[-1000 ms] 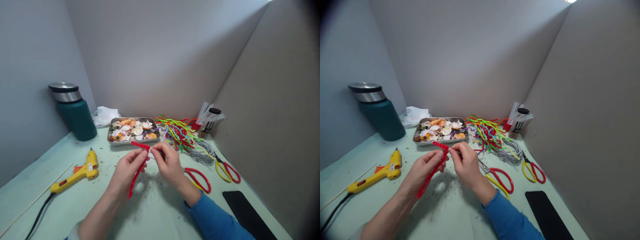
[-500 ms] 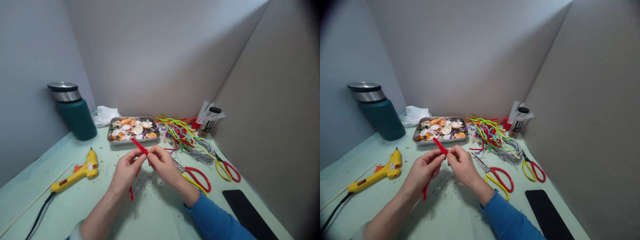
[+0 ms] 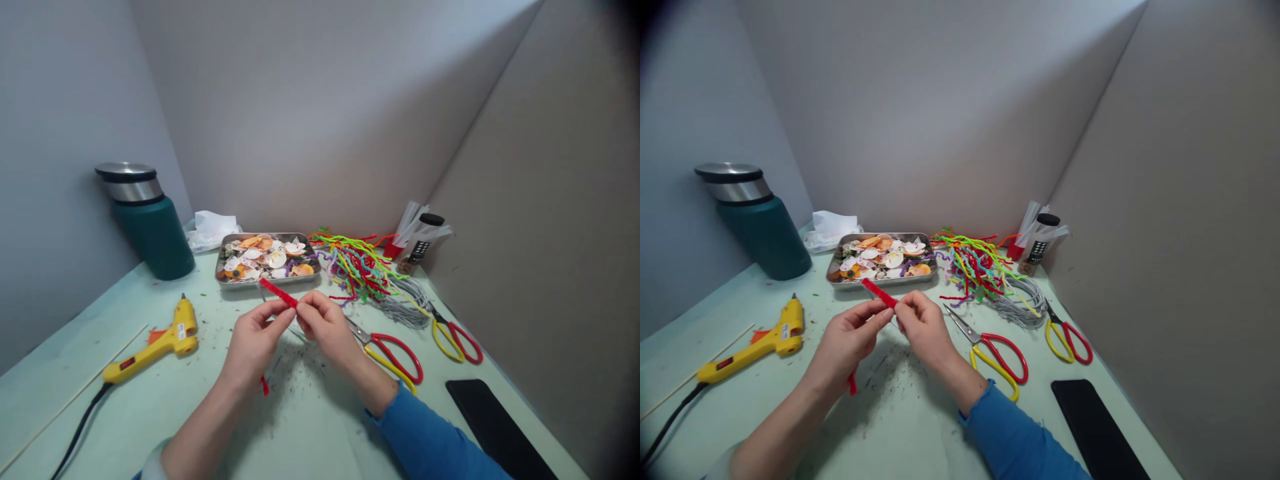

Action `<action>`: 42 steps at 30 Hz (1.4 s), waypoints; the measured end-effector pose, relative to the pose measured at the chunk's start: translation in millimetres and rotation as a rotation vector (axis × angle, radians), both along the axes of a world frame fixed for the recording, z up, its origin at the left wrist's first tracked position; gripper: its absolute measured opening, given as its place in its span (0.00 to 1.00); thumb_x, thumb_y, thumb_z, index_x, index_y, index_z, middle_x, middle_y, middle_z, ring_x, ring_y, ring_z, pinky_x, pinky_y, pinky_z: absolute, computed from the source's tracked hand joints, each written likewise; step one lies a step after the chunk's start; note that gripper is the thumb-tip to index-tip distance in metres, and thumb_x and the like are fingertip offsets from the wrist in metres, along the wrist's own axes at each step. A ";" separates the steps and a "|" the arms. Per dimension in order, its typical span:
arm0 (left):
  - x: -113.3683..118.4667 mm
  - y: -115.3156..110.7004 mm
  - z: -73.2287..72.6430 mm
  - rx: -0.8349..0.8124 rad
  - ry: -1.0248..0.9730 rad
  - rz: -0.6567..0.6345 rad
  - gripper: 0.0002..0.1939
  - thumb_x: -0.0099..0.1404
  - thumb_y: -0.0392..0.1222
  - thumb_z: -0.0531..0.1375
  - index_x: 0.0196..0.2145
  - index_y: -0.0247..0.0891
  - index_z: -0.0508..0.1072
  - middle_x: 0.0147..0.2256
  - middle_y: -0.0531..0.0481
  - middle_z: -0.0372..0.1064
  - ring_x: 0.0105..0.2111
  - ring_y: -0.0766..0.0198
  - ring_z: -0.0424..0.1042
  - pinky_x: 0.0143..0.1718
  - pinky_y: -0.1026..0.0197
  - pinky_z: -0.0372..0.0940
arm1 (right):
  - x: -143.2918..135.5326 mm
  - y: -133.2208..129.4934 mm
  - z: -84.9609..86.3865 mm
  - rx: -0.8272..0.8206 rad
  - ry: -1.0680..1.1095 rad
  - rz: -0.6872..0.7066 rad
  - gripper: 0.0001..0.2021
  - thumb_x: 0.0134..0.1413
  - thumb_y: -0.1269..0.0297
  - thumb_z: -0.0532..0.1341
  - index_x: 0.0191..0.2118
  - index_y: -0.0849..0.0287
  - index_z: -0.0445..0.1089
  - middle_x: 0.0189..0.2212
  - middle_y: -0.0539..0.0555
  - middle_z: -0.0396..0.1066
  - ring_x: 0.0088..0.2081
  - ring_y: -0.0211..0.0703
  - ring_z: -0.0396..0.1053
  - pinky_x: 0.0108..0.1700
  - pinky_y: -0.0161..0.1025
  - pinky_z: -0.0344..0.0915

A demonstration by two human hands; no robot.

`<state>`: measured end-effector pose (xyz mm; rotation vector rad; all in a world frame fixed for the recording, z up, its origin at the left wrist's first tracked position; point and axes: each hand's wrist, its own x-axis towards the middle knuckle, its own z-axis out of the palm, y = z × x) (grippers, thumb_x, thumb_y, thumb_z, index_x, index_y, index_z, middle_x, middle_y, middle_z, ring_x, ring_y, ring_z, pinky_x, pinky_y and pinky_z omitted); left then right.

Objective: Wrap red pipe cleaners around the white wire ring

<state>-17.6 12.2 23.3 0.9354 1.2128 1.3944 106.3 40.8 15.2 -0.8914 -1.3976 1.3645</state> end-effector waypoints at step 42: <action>-7.7 4.2 -7.8 0.094 0.071 -0.128 0.07 0.55 0.42 0.63 0.29 0.35 0.74 0.22 0.55 0.65 0.20 0.72 0.56 0.23 0.67 0.52 | 15.1 9.4 -0.3 -0.194 0.177 0.309 0.12 0.52 0.60 0.62 0.25 0.62 0.65 0.20 0.48 0.66 0.21 0.30 0.59 0.25 0.31 0.52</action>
